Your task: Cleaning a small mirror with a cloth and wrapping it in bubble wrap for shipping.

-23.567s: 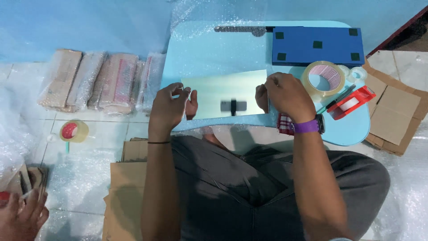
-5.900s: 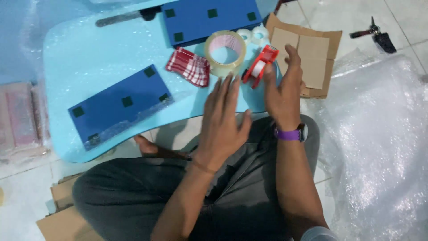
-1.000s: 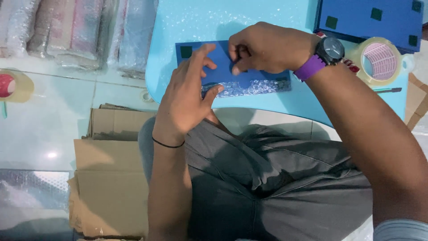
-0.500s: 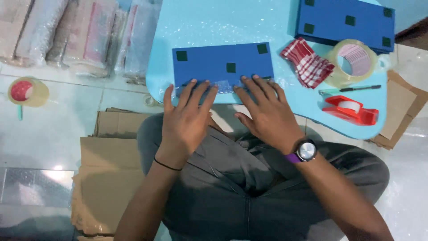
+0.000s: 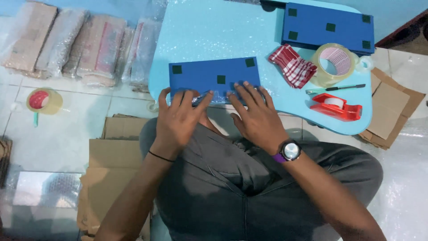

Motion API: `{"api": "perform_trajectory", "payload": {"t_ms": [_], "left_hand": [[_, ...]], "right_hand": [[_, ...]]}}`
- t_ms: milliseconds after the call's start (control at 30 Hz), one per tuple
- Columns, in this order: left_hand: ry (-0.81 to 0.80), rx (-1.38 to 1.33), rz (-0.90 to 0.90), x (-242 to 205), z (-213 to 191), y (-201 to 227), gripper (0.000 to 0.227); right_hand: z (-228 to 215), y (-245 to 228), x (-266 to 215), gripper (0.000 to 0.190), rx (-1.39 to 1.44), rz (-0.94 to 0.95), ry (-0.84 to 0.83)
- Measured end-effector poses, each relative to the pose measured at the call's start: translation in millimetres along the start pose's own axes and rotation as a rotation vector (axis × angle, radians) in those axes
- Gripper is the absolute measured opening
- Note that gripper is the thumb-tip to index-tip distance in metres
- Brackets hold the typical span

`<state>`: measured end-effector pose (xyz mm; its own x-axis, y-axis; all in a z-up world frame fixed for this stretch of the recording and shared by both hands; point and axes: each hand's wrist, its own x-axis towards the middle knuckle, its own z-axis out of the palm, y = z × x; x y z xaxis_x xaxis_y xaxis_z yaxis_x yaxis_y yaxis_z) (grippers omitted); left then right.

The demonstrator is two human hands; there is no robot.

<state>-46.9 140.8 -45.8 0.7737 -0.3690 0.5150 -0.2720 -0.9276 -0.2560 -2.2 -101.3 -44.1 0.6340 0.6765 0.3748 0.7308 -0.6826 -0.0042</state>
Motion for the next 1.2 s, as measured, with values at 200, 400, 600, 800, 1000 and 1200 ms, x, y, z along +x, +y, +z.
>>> {"api": "perform_trajectory", "payload": {"t_ms": [200,400,600,800,1000,1200], "left_hand": [[0.027,0.021,-0.023,2,-1,1,0.04],[0.056,-0.059,0.036,16,-6,13,0.037],[0.0,-0.273,-0.015,10,-8,7,0.039],[0.071,-0.449,-0.056,18,-23,9,0.041],[0.038,-0.409,-0.08,17,-20,9,0.043],[0.048,-0.472,-0.083,11,-12,8,0.046]], "right_hand": [[-20,82,6,0.033,-0.167,0.187,0.045],[-21,117,24,0.026,-0.218,0.257,-0.216],[-20,124,29,0.009,-0.112,0.334,-0.175],[-78,155,10,0.036,0.398,0.378,0.331],[-121,171,-17,0.031,-0.212,0.074,0.543],[-83,141,-26,0.018,-0.277,0.287,0.093]]}}
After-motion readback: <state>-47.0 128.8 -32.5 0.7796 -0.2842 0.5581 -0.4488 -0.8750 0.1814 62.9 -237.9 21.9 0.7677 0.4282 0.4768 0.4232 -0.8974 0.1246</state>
